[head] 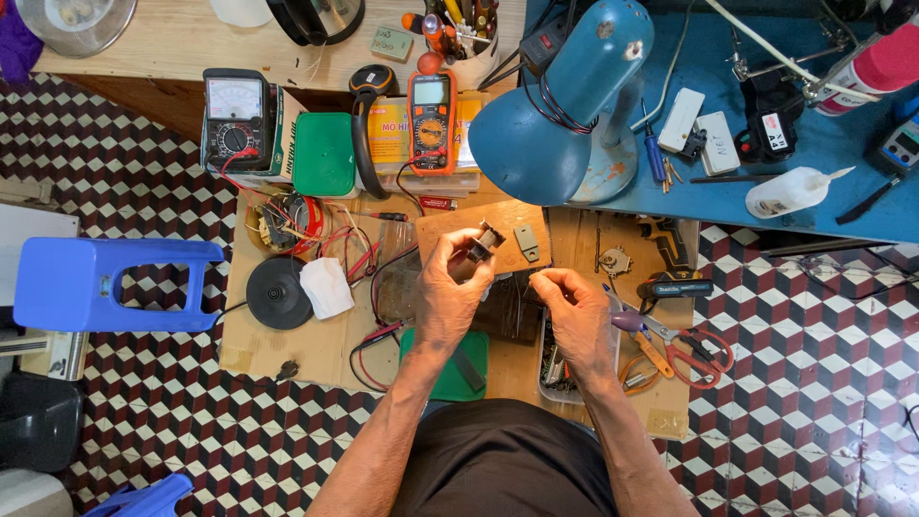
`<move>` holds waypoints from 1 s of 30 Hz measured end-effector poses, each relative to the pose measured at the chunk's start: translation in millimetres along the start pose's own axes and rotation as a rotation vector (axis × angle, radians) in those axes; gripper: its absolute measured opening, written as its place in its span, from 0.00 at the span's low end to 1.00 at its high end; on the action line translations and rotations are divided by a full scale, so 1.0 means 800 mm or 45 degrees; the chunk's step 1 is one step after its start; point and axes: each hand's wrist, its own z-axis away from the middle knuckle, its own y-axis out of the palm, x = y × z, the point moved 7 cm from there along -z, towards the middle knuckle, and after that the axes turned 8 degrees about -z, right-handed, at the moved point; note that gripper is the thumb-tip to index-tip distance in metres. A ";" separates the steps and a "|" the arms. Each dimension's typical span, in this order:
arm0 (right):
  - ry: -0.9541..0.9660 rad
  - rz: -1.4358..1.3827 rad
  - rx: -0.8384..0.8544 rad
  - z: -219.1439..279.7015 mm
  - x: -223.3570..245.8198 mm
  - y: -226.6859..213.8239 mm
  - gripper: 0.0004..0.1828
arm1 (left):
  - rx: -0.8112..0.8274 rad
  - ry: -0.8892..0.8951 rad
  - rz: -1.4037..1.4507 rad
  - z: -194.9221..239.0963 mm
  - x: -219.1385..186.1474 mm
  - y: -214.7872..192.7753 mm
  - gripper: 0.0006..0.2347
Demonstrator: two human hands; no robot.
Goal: The person handles a small electronic component, wraps it with blue tape, and uses a screwdriver to adjust internal parts. The person continues to manipulate the component with both hands throughout the clip.
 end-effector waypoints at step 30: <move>0.016 -0.037 0.016 -0.006 -0.003 0.005 0.12 | 0.016 0.053 -0.132 -0.006 -0.015 -0.003 0.14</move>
